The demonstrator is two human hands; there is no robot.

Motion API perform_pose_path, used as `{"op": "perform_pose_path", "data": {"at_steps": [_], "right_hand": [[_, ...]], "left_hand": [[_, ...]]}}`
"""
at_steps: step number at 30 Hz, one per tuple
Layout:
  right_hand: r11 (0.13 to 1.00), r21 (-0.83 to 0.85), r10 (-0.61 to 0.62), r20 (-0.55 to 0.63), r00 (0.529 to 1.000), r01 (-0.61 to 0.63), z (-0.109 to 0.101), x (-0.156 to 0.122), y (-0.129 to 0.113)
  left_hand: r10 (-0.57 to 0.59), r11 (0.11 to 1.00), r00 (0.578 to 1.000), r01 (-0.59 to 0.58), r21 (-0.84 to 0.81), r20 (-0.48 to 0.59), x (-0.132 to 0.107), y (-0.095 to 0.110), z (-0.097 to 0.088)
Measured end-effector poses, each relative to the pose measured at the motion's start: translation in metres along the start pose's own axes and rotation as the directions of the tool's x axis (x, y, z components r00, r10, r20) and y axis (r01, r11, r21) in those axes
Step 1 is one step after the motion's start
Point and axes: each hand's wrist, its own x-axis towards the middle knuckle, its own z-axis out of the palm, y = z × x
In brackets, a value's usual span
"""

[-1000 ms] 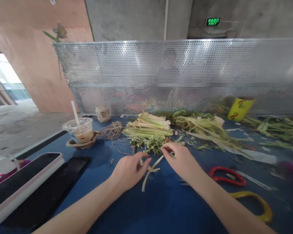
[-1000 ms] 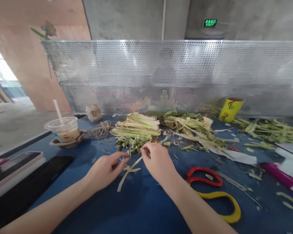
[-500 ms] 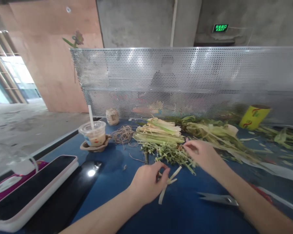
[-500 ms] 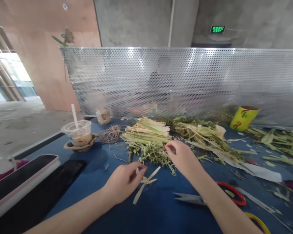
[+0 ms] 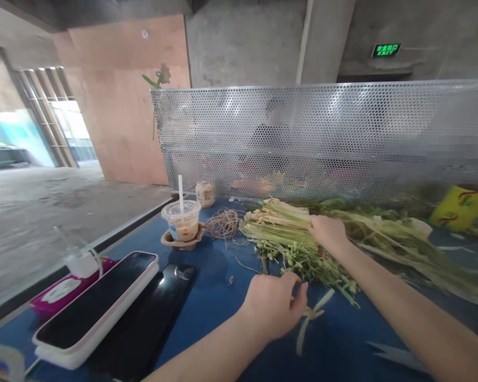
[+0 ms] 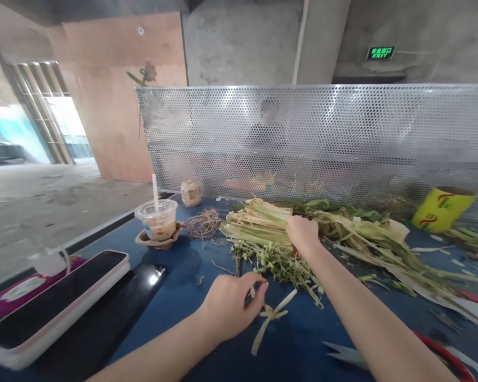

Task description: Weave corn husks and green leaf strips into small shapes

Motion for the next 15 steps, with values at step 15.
{"op": "perform_pose_path", "data": {"at_steps": [15], "right_hand": [[0.879,0.475,0.011,0.071,0.997,-0.044,-0.024,-0.024,0.029]], "left_hand": [[-0.072,0.997,0.996,0.072,-0.002,-0.055,0.002,-0.002,-0.007]]}}
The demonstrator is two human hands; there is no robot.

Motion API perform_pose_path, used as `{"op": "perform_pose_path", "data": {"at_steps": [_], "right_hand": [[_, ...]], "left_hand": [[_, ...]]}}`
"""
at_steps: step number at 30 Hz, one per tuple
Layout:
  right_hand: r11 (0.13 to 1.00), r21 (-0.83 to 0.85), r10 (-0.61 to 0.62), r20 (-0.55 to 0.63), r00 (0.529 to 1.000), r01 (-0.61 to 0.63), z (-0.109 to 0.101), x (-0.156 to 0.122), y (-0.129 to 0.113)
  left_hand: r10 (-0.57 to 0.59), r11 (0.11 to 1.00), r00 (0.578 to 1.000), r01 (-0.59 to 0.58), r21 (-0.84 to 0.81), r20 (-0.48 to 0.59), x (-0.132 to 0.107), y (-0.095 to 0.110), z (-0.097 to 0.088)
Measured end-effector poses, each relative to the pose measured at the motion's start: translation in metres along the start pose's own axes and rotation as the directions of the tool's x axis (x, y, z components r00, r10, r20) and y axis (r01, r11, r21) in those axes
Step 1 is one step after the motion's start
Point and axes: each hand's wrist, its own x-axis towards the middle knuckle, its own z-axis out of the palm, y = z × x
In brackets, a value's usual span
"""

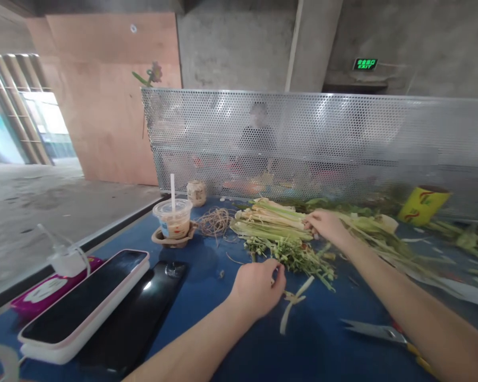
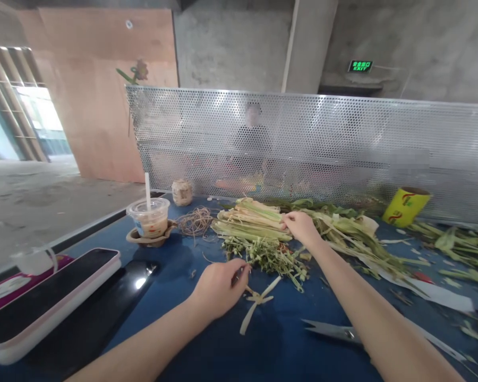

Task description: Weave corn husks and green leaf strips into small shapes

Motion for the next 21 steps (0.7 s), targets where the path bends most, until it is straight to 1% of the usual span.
{"op": "perform_pose_path", "data": {"at_steps": [2,3,5,7,9,13,15,17,18,19,20,21], "right_hand": [[0.997,0.071,0.013,-0.012,1.0,-0.012,-0.004,-0.004,0.004],[0.995,0.102,0.017,-0.023,1.0,-0.015,-0.006,-0.007,0.007],[0.987,0.161,0.021,-0.058,0.998,-0.012,-0.011,-0.011,0.013],[0.977,0.215,0.024,-0.115,0.993,0.001,-0.018,-0.017,0.019],[0.964,0.267,0.031,-0.194,0.98,0.022,-0.027,-0.026,0.025],[0.936,0.345,0.063,-0.359,0.931,0.07,-0.048,-0.053,0.033],[0.929,0.357,0.057,-0.397,0.916,0.097,-0.053,-0.065,0.034],[0.927,0.352,0.02,-0.395,0.919,0.131,-0.052,-0.075,0.031],[0.927,0.346,-0.006,-0.382,0.924,0.149,-0.049,-0.079,0.028],[0.927,0.337,-0.034,-0.363,0.931,0.165,-0.045,-0.083,0.025],[0.927,0.327,-0.063,-0.342,0.937,0.182,-0.04,-0.086,0.02],[0.927,0.315,-0.095,-0.323,0.941,0.202,-0.035,-0.089,0.016]], "left_hand": [[-0.057,0.998,0.996,0.057,-0.006,-0.062,0.003,-0.004,-0.008],[-0.098,0.995,0.989,0.096,-0.017,-0.11,0.005,-0.007,-0.012],[-0.186,0.983,0.968,0.181,-0.044,-0.17,0.01,-0.012,-0.019],[-0.208,0.978,0.959,0.201,-0.053,-0.195,0.013,-0.016,-0.022],[-0.208,0.978,0.963,0.206,-0.033,-0.173,0.015,-0.018,-0.019],[-0.164,0.986,0.982,0.165,0.005,-0.097,0.016,-0.015,-0.008],[-0.152,0.988,0.984,0.152,-0.007,-0.09,0.016,-0.014,-0.005],[-0.153,0.988,0.982,0.151,-0.027,-0.107,0.015,-0.014,-0.004],[-0.143,0.99,0.981,0.139,-0.039,-0.134,0.014,-0.014,-0.004],[-0.105,0.994,0.978,0.098,-0.05,-0.181,0.013,-0.014,-0.005],[-0.036,0.999,0.968,0.025,-0.047,-0.25,0.011,-0.014,-0.006],[0.054,0.998,0.939,-0.065,-0.021,-0.34,0.01,-0.014,-0.008]]}}
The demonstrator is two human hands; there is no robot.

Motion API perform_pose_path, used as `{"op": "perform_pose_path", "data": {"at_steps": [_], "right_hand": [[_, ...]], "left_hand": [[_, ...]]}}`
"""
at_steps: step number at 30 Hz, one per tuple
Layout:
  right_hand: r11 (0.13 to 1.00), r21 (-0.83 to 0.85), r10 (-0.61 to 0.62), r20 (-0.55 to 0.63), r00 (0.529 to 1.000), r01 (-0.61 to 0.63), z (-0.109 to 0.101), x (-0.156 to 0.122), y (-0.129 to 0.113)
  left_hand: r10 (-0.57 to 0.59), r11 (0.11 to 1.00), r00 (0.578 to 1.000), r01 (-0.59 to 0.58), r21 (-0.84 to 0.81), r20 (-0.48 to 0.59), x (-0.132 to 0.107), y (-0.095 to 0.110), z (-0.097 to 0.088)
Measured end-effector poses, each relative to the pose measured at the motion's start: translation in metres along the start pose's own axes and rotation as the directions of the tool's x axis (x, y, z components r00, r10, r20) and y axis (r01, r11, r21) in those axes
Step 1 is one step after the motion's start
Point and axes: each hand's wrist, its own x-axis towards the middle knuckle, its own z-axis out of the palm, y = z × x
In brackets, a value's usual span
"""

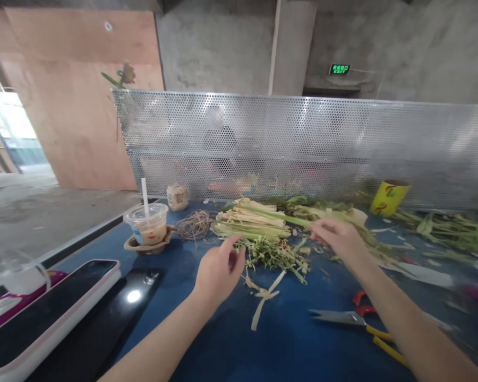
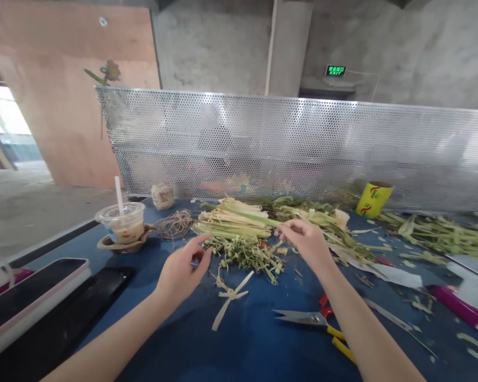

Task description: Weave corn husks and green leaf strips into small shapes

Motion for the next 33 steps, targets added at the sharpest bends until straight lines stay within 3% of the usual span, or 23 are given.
{"op": "perform_pose_path", "data": {"at_steps": [1,3,5,9,12,22,25,27,33], "right_hand": [[1.0,-0.003,-0.024,0.035,0.999,0.024,0.006,-0.004,-0.004],[0.997,-0.008,-0.069,0.11,0.992,0.071,0.015,-0.012,-0.012],[0.992,-0.013,-0.121,0.2,0.972,0.126,0.022,-0.019,-0.019],[0.973,0.06,-0.229,0.343,0.911,0.222,0.028,-0.028,-0.03],[0.972,0.132,-0.232,0.373,0.899,0.196,0.029,-0.03,-0.035],[0.923,0.378,-0.162,0.232,0.959,0.065,0.048,-0.021,-0.052],[0.919,0.391,-0.163,0.251,0.954,0.054,0.058,-0.017,-0.049],[0.928,0.365,-0.174,0.27,0.947,0.067,0.064,-0.013,-0.042],[0.962,0.216,-0.221,0.244,0.944,0.169,0.066,-0.007,-0.022]], "left_hand": [[0.099,0.995,0.989,-0.097,0.02,-0.106,-0.001,0.001,-0.002],[0.255,0.966,0.925,-0.231,0.115,-0.282,-0.003,0.004,-0.006],[0.307,0.949,0.886,-0.256,0.186,-0.347,-0.004,0.007,-0.009],[0.308,0.95,0.927,-0.289,0.115,-0.216,-0.003,0.01,-0.007],[0.232,0.972,0.962,-0.233,0.009,-0.144,-0.001,0.009,-0.005],[0.138,0.953,0.99,-0.142,-0.268,-0.037,-0.003,0.012,-0.009],[0.152,0.972,0.987,-0.159,-0.173,-0.049,-0.003,0.01,-0.011],[0.227,0.972,0.97,-0.231,-0.043,-0.082,-0.002,0.006,-0.011],[0.409,0.893,0.911,-0.386,0.232,-0.057,0.002,-0.005,-0.006]]}}
